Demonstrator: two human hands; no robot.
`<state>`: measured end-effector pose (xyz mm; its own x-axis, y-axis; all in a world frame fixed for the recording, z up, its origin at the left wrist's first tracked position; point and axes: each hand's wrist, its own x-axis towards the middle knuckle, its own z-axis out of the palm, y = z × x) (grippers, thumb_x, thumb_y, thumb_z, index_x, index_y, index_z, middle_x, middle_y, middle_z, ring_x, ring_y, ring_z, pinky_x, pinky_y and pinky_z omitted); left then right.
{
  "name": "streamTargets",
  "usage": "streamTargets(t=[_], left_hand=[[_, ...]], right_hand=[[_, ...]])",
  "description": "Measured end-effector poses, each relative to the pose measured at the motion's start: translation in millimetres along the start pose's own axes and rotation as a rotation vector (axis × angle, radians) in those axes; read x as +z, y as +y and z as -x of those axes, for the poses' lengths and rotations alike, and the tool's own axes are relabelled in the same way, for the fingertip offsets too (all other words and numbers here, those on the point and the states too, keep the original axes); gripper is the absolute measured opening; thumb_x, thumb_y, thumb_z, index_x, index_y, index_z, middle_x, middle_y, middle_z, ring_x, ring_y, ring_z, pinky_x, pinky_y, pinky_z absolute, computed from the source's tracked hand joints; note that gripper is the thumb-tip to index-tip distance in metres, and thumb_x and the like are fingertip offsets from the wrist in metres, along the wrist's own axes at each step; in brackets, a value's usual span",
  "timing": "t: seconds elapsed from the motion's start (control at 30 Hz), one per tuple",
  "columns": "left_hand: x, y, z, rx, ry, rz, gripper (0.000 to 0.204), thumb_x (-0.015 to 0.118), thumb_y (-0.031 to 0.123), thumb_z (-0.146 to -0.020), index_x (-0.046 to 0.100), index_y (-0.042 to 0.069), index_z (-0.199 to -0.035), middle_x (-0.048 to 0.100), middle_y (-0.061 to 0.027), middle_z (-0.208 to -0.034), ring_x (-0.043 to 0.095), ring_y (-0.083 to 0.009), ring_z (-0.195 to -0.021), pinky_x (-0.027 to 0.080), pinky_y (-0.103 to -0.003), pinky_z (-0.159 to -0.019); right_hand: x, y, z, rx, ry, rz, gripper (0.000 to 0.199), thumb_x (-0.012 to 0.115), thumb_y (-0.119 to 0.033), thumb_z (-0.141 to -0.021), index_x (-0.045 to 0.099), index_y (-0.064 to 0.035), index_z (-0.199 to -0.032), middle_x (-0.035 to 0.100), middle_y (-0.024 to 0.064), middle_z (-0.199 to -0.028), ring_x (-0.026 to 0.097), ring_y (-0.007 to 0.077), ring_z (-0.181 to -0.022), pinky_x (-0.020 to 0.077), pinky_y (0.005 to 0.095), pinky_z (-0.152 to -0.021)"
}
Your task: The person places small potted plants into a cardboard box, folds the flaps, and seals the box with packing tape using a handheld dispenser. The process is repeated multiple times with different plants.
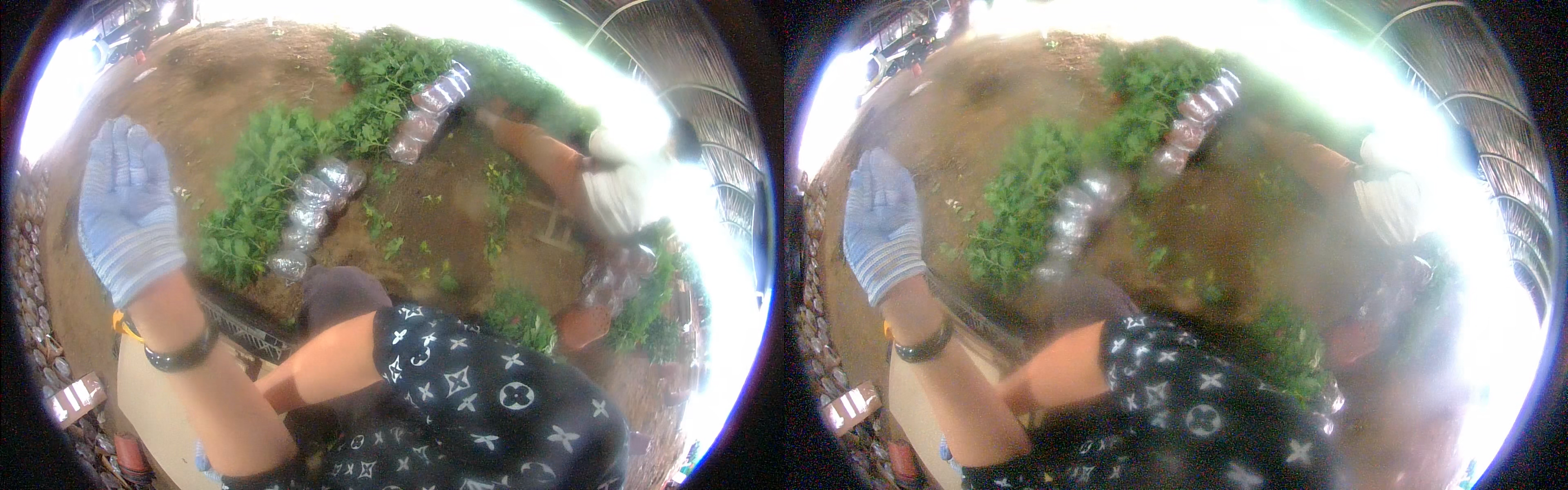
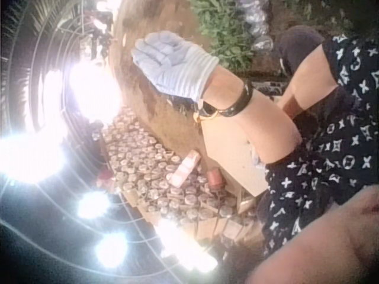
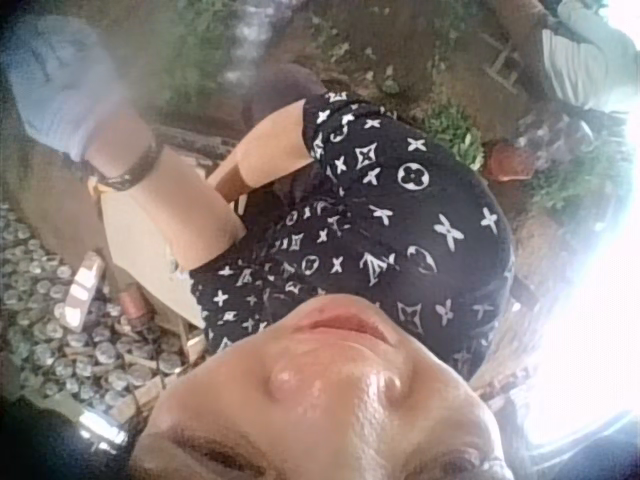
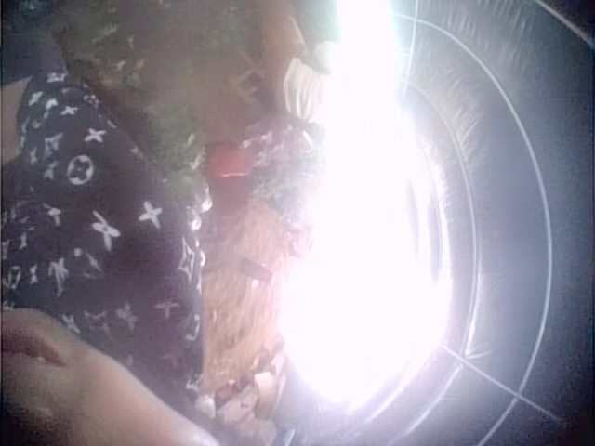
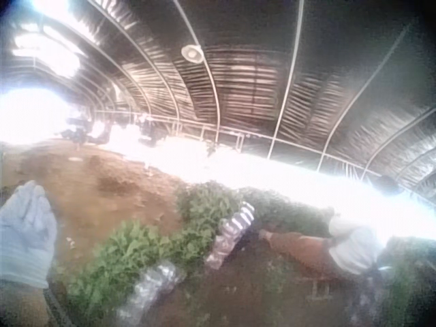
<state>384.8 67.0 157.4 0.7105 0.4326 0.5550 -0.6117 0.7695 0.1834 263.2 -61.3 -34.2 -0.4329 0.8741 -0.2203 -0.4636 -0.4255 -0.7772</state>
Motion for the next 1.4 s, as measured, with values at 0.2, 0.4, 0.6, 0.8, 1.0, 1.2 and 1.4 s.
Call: streamTargets(t=[0.2, 0.4, 0.6, 0.8, 1.0, 1.2, 1.4], left_hand=[[1, 30, 10, 0.096, 0.115, -0.058, 0.041, 0.051, 0.01, -0.102, 0.053, -0.011, -0.137, 0.054, -0.0243, -0.144, 0.054, -0.0345, -0.13, 0.044, -0.047, -0.113], [23, 24, 14, 0.247, 0.242, -0.211, 0.038, 0.053, 0.006, -0.099, 0.057, -0.012, -0.132, 0.053, -0.027, -0.144, 0.055, -0.0352, -0.129, 0.045, -0.049, -0.112], [33, 17, 11, 0.454, 0.524, -0.269, 0.037, 0.053, 0.003, -0.098, 0.058, -0.013, -0.13, 0.057, -0.0273, -0.14, 0.057, -0.0369, -0.126, 0.046, -0.05, -0.11], [45, 19, 22, 0.549, 0.566, -0.532, 0.034, 0.057, 0.008, -0.096, 0.061, -0.008, -0.126, 0.061, -0.0227, -0.132, 0.06, -0.0337, -0.119, 0.048, -0.046, -0.104], [55, 63, 67, 0.789, 0.48, -1.71, 0.031, 0.062, 0.014, -0.094, 0.065, -0.001, -0.121, 0.068, -0.0148, -0.12, 0.065, -0.0277, -0.109, 0.052, -0.039, -0.095], [28, 227, 203, 0.573, 0.219, -2.562, 0.034, 0.061, 0.009, -0.095, 0.063, -0.001, -0.127, 0.064, -0.0186, -0.13, 0.063, -0.0263, -0.118, 0.051, -0.035, -0.103], [-14, 326, 489, -0.376, 1.531, -2.366, 0.082, 0.076, 0.047, -0.087, 0.048, -0.004, -0.145, 0.055, -0.0227, -0.144, 0.053, -0.0323, -0.133, 0.042, -0.037, -0.111]], right_hand=[[2, 0, 2, -0.002, -0.003, 0.02, 0.032, 0.066, -0.034, -0.096, 0.07, -0.0048, -0.109, 0.068, 0.0064, -0.086, 0.064, 0.0166, -0.068, 0.0562, 0.0339, -0.062], [5, 3, -2, -0.002, -0.008, 0.035, 0.033, 0.066, -0.035, -0.096, 0.07, -0.005, -0.109, 0.067, 0.0059, -0.086, 0.064, 0.0162, -0.068, 0.0558, 0.0336, -0.061], [4, 3, -5, 0.006, -0.004, 0.056, 0.033, 0.067, -0.035, -0.096, 0.07, -0.0051, -0.109, 0.067, 0.0055, -0.086, 0.063, 0.0159, -0.068, 0.0555, 0.0333, -0.061], [12, 0, -12, 0.025, -0.043, 0.094, 0.034, 0.067, -0.036, -0.096, 0.07, -0.0053, -0.11, 0.066, 0.005, -0.086, 0.063, 0.0155, -0.068, 0.0552, 0.033, -0.061], [20, -6, -24, 0.071, -0.077, 0.281, 0.034, 0.068, -0.036, -0.095, 0.07, -0.0054, -0.11, 0.066, 0.0045, -0.085, 0.062, 0.0152, -0.067, 0.0548, 0.0326, -0.06], [-15, -52, -28, 0.132, 0.029, 0.756, 0.035, 0.068, -0.037, -0.095, 0.071, -0.0056, -0.11, 0.066, 0.0041, -0.085, 0.061, 0.0149, -0.067, 0.0545, 0.0323, -0.06], [-45, -43, -8, 0.027, 0.55, 1.186, 0.042, 0.069, -0.037, -0.091, 0.067, -0.0025, -0.116, 0.072, 0.0135, -0.098, 0.069, 0.0259, -0.089, 0.0553, 0.0363, -0.082]])
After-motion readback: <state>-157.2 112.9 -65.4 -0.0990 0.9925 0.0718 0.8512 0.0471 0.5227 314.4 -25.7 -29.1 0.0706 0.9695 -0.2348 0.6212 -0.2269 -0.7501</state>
